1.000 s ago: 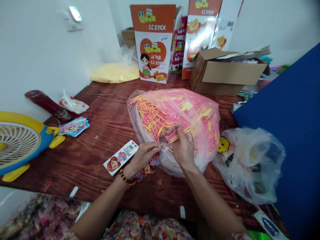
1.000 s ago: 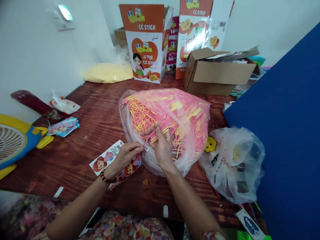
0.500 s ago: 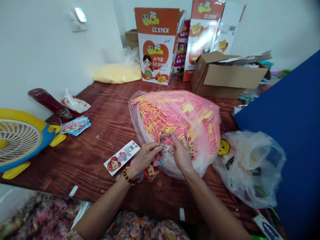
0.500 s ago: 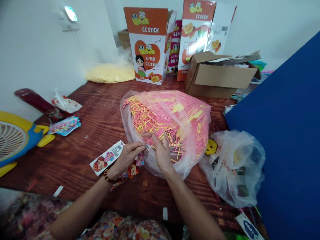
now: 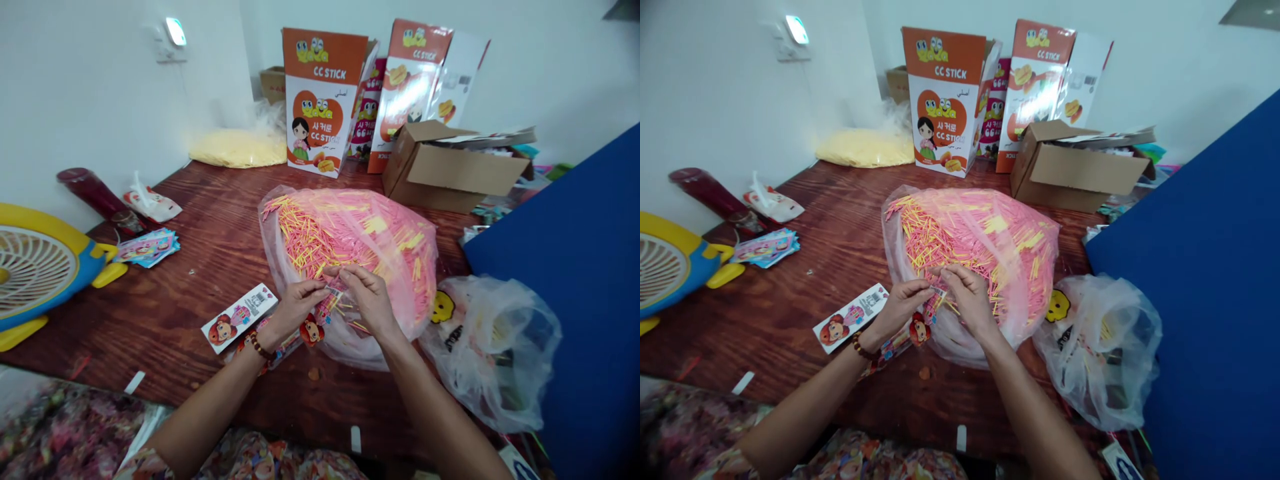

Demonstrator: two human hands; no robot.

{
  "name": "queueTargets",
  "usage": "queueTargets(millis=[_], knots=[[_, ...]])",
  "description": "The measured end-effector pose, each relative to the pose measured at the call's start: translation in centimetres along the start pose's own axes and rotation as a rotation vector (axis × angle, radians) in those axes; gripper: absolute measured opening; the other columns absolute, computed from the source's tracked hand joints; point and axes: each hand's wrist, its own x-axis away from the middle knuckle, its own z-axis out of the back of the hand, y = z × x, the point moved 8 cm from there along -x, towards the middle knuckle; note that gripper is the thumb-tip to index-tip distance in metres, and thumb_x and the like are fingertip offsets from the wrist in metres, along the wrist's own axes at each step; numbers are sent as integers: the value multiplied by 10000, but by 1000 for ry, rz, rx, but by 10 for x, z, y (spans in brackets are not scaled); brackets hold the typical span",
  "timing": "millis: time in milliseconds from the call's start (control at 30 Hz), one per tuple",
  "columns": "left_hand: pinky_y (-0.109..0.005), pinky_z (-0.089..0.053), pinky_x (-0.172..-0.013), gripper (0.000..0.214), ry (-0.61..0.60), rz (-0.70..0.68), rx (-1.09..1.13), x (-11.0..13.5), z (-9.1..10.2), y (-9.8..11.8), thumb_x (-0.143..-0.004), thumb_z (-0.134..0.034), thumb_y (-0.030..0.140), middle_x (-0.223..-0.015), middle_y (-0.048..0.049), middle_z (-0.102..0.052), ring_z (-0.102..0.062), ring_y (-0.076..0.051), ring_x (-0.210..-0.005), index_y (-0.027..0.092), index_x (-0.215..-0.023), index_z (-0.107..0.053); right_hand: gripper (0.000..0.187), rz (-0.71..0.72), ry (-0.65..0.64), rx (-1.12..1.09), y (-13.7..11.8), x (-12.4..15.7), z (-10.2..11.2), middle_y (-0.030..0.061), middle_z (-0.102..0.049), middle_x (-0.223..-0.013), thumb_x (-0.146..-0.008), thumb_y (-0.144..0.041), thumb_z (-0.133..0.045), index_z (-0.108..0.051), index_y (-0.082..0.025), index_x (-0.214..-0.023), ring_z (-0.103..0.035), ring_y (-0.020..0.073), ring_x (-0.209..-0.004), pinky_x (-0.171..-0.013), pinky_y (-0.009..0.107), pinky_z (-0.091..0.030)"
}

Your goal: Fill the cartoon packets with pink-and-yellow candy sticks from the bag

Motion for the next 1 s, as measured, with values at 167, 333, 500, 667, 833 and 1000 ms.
queueTargets(millis=[167,333,500,667,833,1000], knots=[[-250,-466,-710,255,149,24,156,-3,12,-4,-720,-766,390,-782,-17,-687,-572,-137,-733,156,-822,-755,101,160,179,-261,-25,-6,22,3,-696,-865,-882,-356,-621,-642,-261,-855,-670,179,-852,-869,384,-521],[-252,-489,-712,252,192,34,205,-7,17,-6,-665,-811,371,-761,-10,-693,-592,-133,-723,158,-789,-758,165,168,230,-226,-23,-7,35,-48,-498,-675,-885,-418,-618,-563,-265,-857,-515,122,-596,-650,296,-501],[-244,-481,-742,254,160,12,197,-7,15,-9,-761,-754,399,-824,-15,-710,-594,-129,-755,164,-857,-774,233,23,139,50,5,3,21,-71,-410,-598,-852,-470,-645,-620,-247,-918,-350,104,-484,-463,236,-336],[-273,-488,-784,284,135,-39,113,2,16,3,-834,-680,430,-885,-39,-720,-605,-160,-812,166,-877,-776,197,53,10,212,10,8,7,-44,-509,-633,-836,-417,-681,-692,-221,-843,-445,115,-575,-544,240,-372],[-280,-478,-850,231,129,-144,-34,8,16,23,-874,-637,369,-934,-50,-723,-617,-176,-896,184,-878,-776,243,58,-40,232,2,4,9,-34,-547,-593,-821,-428,-688,-702,-204,-725,-452,119,-558,-532,247,-351],[-279,-477,-821,229,228,-86,39,6,22,18,-841,-671,377,-857,-33,-721,-609,-165,-838,176,-852,-780,259,34,-38,216,0,-4,11,-31,-538,-575,-785,-414,-694,-675,-193,-652,-437,113,-549,-529,244,-336]])
